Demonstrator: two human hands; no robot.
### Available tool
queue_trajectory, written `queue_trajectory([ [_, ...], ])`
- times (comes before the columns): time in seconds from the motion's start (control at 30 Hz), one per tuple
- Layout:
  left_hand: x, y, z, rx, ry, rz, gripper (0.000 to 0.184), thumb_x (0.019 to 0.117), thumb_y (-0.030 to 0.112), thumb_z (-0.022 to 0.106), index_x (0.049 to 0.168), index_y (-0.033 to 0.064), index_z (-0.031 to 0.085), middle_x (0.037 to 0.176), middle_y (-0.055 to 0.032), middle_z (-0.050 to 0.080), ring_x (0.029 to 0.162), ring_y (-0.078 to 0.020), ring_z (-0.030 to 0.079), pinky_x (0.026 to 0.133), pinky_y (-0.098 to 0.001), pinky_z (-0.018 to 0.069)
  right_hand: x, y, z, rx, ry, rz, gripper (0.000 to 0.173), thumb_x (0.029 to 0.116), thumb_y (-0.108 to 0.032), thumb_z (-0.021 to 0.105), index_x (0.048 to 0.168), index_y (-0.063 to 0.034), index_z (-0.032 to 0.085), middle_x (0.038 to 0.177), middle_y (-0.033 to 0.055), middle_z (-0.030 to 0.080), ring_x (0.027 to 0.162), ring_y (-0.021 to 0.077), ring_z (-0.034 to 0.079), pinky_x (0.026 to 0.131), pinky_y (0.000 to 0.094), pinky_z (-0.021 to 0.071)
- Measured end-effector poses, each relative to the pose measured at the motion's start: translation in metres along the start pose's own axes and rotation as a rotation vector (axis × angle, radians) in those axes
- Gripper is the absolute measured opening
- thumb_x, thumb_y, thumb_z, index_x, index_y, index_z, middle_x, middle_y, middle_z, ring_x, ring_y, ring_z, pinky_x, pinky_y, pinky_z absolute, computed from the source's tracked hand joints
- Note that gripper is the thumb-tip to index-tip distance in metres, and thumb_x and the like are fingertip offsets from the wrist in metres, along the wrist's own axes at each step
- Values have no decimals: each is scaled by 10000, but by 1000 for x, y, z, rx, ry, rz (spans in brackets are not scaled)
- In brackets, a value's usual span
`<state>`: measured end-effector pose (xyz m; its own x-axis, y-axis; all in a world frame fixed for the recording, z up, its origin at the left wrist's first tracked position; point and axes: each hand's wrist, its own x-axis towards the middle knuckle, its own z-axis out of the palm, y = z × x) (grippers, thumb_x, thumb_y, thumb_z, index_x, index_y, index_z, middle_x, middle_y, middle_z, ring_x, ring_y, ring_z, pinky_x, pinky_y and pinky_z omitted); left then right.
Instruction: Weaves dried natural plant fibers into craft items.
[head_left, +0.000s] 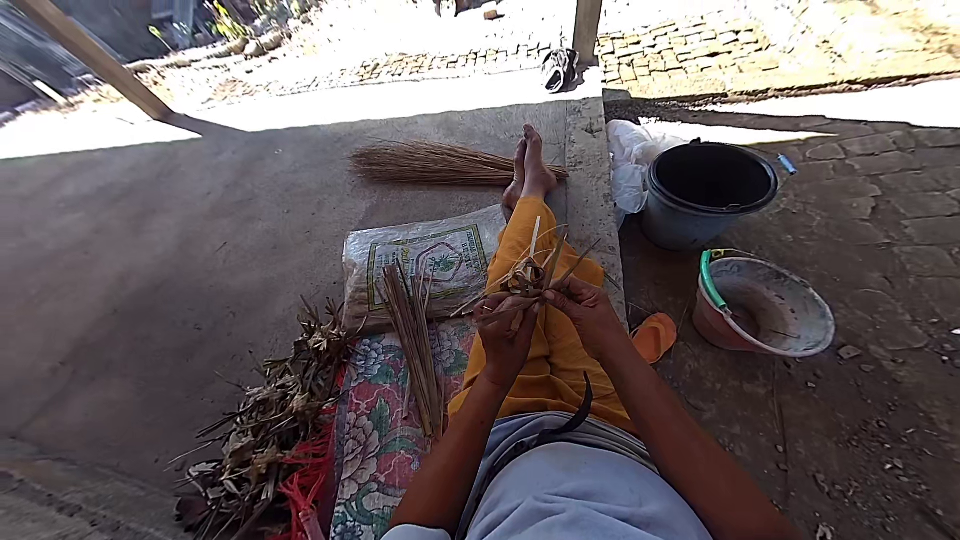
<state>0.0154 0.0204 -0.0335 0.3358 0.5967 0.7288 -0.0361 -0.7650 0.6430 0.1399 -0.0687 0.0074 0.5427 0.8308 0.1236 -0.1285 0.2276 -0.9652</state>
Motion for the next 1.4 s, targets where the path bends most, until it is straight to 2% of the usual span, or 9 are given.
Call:
queue_trajectory([
  [0.23, -1, 23, -1, -216, -102, -276, 100, 915, 77, 687, 943, 13, 759, 919, -20, 729, 945, -43, 635, 966, -318, 452, -2, -5, 2, -36, 32, -62, 67, 917, -24, 703, 958, -60, 741, 976, 12, 712, 930, 86, 660, 868, 259, 553],
  [0.47, -1, 32, -5, -307, -169, -277, 137, 928, 31, 676, 1023, -21, 759, 1012, -61, 757, 1006, -56, 680, 969, -286, 519, -2, -16, -6, 3, 31, -28, 97, 920, 42, 676, 945, -39, 723, 854, 0, 710, 803, 63, 672, 801, 242, 577],
  [0.57, 6, 38, -27, -377, -301, -194, 178, 946, 24, 664, 1088, -32, 757, 1090, -95, 759, 1060, -120, 701, 997, -318, 542, 0, -31, -24, 6, -6, -71, 119, 932, 35, 650, 956, -62, 716, 865, -7, 706, 804, 63, 671, 799, 243, 582],
  [0.63, 19, 37, -53, -391, -317, -179, 168, 951, 18, 652, 1072, -11, 765, 1059, -69, 771, 985, -106, 725, 927, -300, 579, -1, -47, -40, -21, -79, -102, 123, 936, 14, 657, 958, -85, 726, 872, -17, 711, 803, 48, 667, 785, 223, 576],
  [0.73, 44, 33, -82, -356, -240, -259, 166, 973, 54, 640, 1088, 33, 757, 1031, -32, 761, 857, -72, 689, 799, -257, 570, -6, -65, -53, -99, -268, -100, 82, 919, -21, 684, 939, -81, 735, 868, -8, 716, 792, 50, 666, 764, 216, 577],
  [0.83, 61, 41, -79, -360, -401, -299, 110, 957, 52, 658, 1038, 38, 731, 972, 6, 741, 806, -33, 662, 740, -222, 564, -7, -61, -40, -315, -407, -138, 22, 902, -90, 712, 893, -81, 731, 862, -28, 684, 844, 46, 627, 794, 216, 527],
  [0.93, 62, 38, -66, -350, -666, -401, 120, 883, 63, 749, 983, 50, 686, 896, 19, 696, 802, -42, 631, 735, -232, 527, -8, -46, -20, -476, -438, -169, 75, 918, -135, 719, 876, -81, 747, 863, -32, 678, 903, 47, 596, 838, 235, 481],
  [1.13, 50, 31, -71, -337, -700, -533, 149, 911, 58, 725, 1039, 44, 651, 919, 16, 688, 788, -35, 622, 717, -210, 518, -7, -23, -6, -523, -364, -234, 99, 930, -143, 710, 890, -61, 746, 872, -15, 675, 882, 50, 576, 824, 235, 461],
  [1.4, 35, 17, -59, -253, -597, -578, 162, 855, 62, 753, 1013, 56, 720, 883, 28, 723, 813, -45, 656, 791, -256, 544, -15, -20, 13, -955, -260, -255, 104, 953, -166, 707, 952, -105, 791, 1045, 124, 674, 1055, 320, 590, 926, 552, 403],
])
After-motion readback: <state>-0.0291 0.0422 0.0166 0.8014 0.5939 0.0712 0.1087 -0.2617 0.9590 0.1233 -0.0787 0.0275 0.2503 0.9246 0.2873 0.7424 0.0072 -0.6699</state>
